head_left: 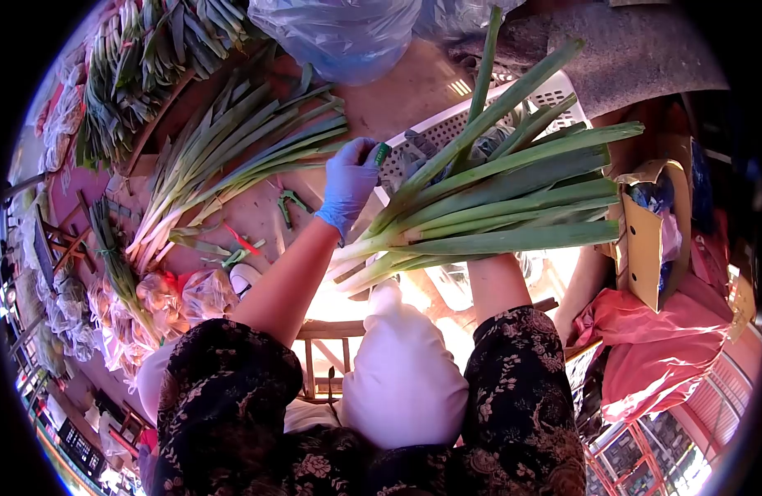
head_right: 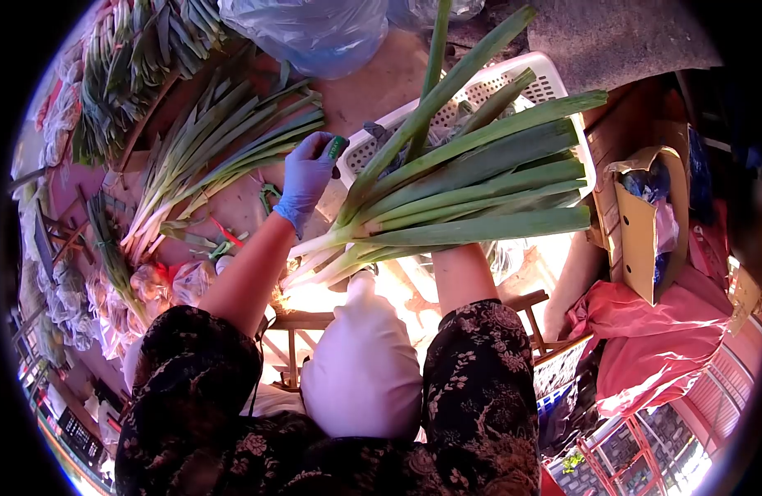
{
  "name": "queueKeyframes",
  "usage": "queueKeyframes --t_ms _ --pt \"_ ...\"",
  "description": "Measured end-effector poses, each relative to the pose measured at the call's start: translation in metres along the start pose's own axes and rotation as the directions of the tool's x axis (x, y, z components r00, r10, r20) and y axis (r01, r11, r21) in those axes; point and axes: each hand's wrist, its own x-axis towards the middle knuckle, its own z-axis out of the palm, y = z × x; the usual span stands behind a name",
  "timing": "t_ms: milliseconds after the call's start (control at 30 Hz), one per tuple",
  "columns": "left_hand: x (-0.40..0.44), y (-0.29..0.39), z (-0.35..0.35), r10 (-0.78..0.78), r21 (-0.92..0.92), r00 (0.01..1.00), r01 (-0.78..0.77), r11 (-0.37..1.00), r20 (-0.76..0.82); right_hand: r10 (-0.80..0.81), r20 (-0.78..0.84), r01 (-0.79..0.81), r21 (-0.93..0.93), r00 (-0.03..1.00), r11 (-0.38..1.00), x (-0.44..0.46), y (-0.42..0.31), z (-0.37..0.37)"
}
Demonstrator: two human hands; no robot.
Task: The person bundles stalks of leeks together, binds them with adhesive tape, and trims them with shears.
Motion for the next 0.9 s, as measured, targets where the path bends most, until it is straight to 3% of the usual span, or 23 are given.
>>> queueKeyframes --t_ms 133,167,267,300,500,700,800,900 --pt "0.023 0.007 0.005 -0.124 0.281 0.987 0.091 0.955 0.101 0.004 -0.007 -0.004 0.002 1.000 1.000 0.004 -0.003 0.003" --pt "0.027 0.009 0.006 -0.156 0.294 0.968 0.093 0.951 0.198 0.002 -0.005 -0.002 -0.002 1.000 1.000 0.006 -0.004 0.004" --pt "0.042 0.013 0.015 -0.255 0.429 0.928 0.121 0.895 0.272 0.001 -0.003 -0.001 -0.014 1.000 1.000 0.013 -0.003 0.009" --pt "0.045 0.014 0.018 -0.357 0.416 0.882 0.213 0.884 0.307 0.003 0.000 -0.003 -0.018 1.000 1.000 0.015 -0.004 0.010" --pt "0.057 0.029 0.024 -0.361 0.568 0.825 0.060 0.821 0.435 0.013 -0.001 -0.013 -0.021 1.000 1.000 0.018 -0.002 0.015" --pt "0.059 0.020 0.024 -0.249 0.539 0.839 -0.061 0.840 0.483 0.027 -0.006 -0.027 -0.019 1.000 0.999 0.019 0.002 0.018" --pt "0.062 0.017 0.015 -0.261 0.440 0.777 -0.022 0.898 0.573 0.032 -0.004 -0.032 -0.019 0.999 0.999 0.019 0.003 0.021" --pt "0.072 0.013 0.001 -0.357 0.406 0.641 0.078 0.911 0.679 0.037 -0.004 -0.037 -0.015 0.999 0.999 0.023 0.006 0.026"
